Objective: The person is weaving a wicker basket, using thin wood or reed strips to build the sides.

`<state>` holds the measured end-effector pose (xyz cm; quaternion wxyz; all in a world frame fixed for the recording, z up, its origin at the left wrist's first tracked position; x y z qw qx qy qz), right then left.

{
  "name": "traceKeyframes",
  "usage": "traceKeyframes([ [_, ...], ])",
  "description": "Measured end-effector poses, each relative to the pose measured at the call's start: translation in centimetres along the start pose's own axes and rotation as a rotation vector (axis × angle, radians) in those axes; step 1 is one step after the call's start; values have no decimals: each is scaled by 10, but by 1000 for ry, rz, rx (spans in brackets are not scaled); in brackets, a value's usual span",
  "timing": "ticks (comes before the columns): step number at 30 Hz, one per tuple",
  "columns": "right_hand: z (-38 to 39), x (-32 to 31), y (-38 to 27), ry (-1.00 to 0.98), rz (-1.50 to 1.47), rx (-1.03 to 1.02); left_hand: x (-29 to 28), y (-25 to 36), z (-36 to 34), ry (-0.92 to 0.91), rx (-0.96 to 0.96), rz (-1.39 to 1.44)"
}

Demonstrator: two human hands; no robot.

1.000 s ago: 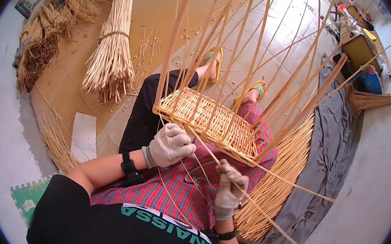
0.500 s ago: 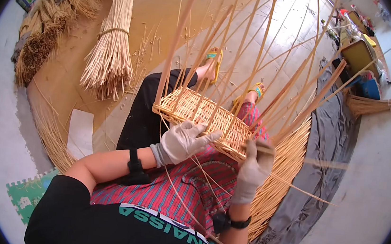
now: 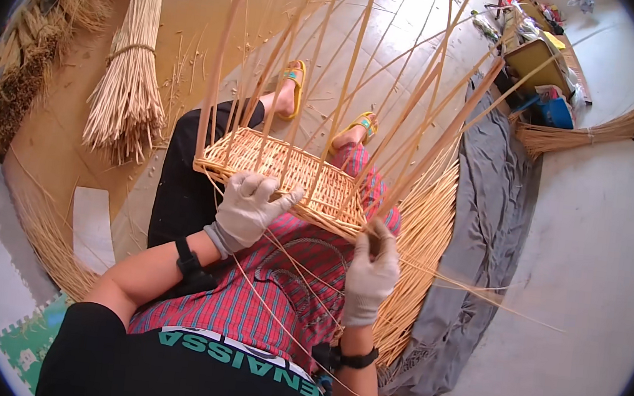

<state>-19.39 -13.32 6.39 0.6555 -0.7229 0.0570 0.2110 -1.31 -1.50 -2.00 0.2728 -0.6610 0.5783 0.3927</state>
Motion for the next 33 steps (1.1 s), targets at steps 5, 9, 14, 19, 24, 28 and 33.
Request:
traceKeyframes([
  [5, -37, 36, -30, 40, 507, -526, 14, 32, -14, -131, 159, -23],
  [9, -83, 77, -17, -65, 631, -205, 24, 36, -19, -306, 70, 63],
  [14, -86, 103, -18, -85, 638, -315, 24, 34, -16, -286, 82, 79],
  [19, -42, 31, -26, -183, 276, -569, 17, 26, -22, -265, 41, 238],
  [24, -9, -1, 27, -437, -48, 269, 9, 21, -26, -214, -42, 324],
  [28, -65, 37, -12, -48, 72, -606, 10, 25, -21, -209, -77, 332],
  [33, -88, 44, -20, -257, 204, -566, 14, 28, -17, -256, 47, 188],
])
Point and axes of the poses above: each hand's wrist, its own z-axis away from the middle knuckle, its own x-axis out of the palm, y = z × x, the point moved 3 cm from there along -z, towards the middle knuckle, and after that the axes turned 9 degrees about -z, right-handed, at the moved point
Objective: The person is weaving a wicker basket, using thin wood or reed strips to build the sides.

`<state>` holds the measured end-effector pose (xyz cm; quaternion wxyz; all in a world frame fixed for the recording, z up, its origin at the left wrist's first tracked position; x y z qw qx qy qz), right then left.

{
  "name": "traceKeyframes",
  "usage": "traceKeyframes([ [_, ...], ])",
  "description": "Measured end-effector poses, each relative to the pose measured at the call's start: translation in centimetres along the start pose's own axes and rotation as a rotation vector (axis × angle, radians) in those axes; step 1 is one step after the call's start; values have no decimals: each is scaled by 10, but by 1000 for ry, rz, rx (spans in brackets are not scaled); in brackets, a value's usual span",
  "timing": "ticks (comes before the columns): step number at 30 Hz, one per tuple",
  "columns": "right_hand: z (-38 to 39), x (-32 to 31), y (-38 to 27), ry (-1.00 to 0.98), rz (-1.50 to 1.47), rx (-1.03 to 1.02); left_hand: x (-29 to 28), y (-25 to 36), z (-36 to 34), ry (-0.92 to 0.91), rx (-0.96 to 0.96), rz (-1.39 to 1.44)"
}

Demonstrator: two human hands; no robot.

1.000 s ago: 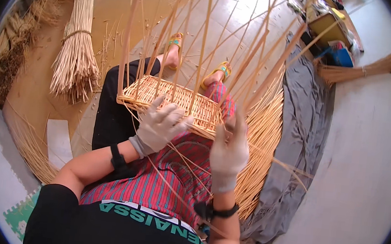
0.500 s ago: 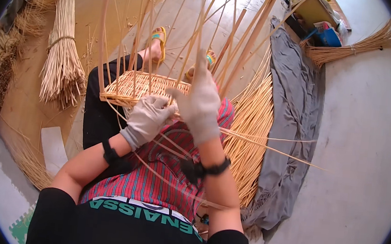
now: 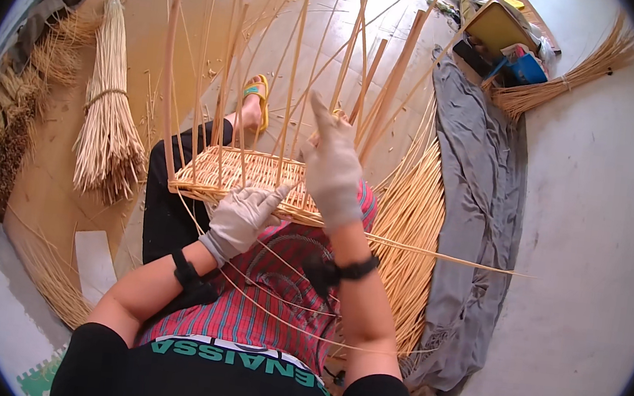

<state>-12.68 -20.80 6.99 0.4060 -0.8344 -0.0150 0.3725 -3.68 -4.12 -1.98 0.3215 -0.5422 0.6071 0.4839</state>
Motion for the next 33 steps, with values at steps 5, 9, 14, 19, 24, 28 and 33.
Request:
traceKeyframes([
  [5, 123, -75, 34, 358, -72, 359, -7, 13, -4, 160, 67, -224],
  [9, 118, -66, 23, 259, -91, 287, -10, 44, -17, 318, 212, -220],
  [14, -12, 29, 10, -383, 387, 297, 6, 48, -29, -163, 107, -27],
  [19, 26, -34, 1, -79, 26, 22, 9, 39, -32, -93, 45, 54],
  [24, 100, -66, 26, -85, -485, 701, 16, 37, -33, -62, -58, 124],
  [28, 20, -63, 33, 52, -329, -55, 14, 44, -25, -49, 69, 41],
  [33, -19, -35, 0, -27, 199, 31, 12, 49, -28, -102, -8, -28],
])
Point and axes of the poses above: each hand's wrist, its own z-axis away from the middle knuckle, its own x-axis out of the palm, y = z × x, the point moved 3 cm from there along -z, towards the middle knuckle, and after that the axes turned 9 degrees about -z, right-handed, at the moved point
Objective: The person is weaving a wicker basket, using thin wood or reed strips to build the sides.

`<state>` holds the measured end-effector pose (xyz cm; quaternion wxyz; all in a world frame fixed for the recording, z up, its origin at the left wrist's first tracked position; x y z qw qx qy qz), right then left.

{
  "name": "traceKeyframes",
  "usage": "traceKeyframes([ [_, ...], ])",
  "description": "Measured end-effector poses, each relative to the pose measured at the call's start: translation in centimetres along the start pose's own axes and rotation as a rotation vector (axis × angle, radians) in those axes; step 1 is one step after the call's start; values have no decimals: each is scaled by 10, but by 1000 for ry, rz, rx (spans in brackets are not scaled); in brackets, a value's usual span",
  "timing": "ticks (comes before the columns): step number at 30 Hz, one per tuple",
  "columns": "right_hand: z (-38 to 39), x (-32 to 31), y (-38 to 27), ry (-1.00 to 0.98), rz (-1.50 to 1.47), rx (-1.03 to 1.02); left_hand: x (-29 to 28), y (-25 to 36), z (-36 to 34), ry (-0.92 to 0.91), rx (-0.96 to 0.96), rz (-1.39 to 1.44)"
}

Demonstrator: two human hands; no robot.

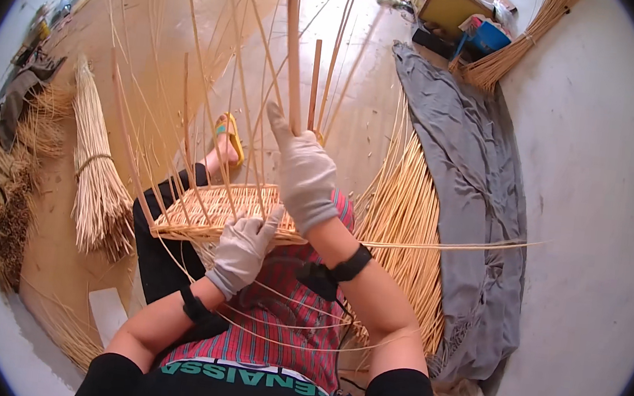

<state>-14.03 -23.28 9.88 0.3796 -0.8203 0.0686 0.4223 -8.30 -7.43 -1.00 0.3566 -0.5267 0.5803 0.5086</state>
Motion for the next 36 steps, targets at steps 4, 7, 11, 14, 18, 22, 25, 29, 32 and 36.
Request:
traceKeyframes([
  [4, 8, -8, -14, 132, -276, 24, -12, 11, 3, -52, -12, -241],
  [7, 6, -11, 18, -164, -759, 145, -39, 16, 8, 213, -12, -252],
  [11, 17, -5, 59, -684, -1132, 401, -52, 25, -3, 252, 49, -294],
  [14, 18, 0, 64, -690, -1188, 259, -40, 31, -16, 132, 56, -127],
  [18, 18, 13, 65, -632, -1096, 511, -23, 26, -22, 177, -35, -126],
  [22, 19, 21, 71, -504, -1052, 563, -13, 22, -20, 228, -38, -85],
  [25, 20, 30, 72, -409, -1044, 489, -10, 22, -21, 155, -33, -93],
  [29, 22, 36, 58, -301, -804, 485, -11, 22, -21, 157, -28, -107],
  [32, 37, 22, 40, -199, -763, 459, -11, 20, -16, 270, -8, -90],
  [36, 82, -14, 26, -372, 62, -4, -5, 14, -16, 229, 53, 17],
])
Point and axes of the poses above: each hand's wrist, its own z-axis away from the middle knuckle, its own x-axis out of the palm, y = z × x, the point moved 3 cm from there along -z, towards the middle knuckle, and after that the axes turned 9 degrees about -z, right-handed, at the moved point
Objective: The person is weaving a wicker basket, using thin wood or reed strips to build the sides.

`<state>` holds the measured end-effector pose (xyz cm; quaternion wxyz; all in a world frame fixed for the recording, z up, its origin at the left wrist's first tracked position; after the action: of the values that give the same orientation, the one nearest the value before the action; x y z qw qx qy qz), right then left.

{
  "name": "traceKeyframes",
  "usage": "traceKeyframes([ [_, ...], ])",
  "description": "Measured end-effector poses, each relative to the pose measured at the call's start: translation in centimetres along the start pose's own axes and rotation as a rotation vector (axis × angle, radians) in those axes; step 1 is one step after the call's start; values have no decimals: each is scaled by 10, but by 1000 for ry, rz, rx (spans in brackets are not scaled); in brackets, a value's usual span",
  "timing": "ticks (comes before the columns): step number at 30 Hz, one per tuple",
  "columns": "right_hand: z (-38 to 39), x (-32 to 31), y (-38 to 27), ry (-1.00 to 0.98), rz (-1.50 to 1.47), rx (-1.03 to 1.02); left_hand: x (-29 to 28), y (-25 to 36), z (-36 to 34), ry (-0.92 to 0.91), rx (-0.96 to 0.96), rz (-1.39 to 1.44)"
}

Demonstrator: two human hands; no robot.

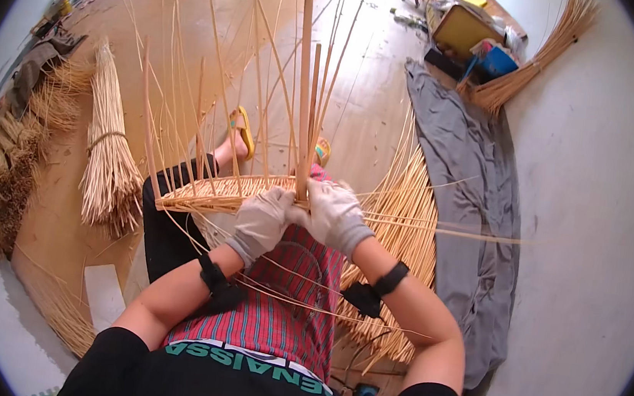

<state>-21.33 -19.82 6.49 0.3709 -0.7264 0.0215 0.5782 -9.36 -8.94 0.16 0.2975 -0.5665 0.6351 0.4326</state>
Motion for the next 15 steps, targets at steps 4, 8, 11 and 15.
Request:
traceKeyframes([
  [4, 14, -3, 11, -53, 204, -270, -2, -1, -5, -169, -39, -57],
  [8, 12, 3, 23, -5, 45, -310, -20, 3, -8, -241, -48, -66],
  [11, 18, 5, 32, -38, 68, -286, -23, -4, -13, -301, -296, 358],
  [15, 19, -3, 42, -75, 7, -338, -5, -8, -33, -414, -401, 1023],
])
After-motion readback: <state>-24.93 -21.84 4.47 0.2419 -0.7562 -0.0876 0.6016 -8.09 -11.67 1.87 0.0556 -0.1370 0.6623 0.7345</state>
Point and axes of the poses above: each hand's wrist, its own z-axis away from the middle knuckle, its own x-axis out of the palm, y = z × x, the point moved 3 cm from there along -z, towards the middle knuckle, and after that the axes turned 9 degrees about -z, right-handed, at the moved point
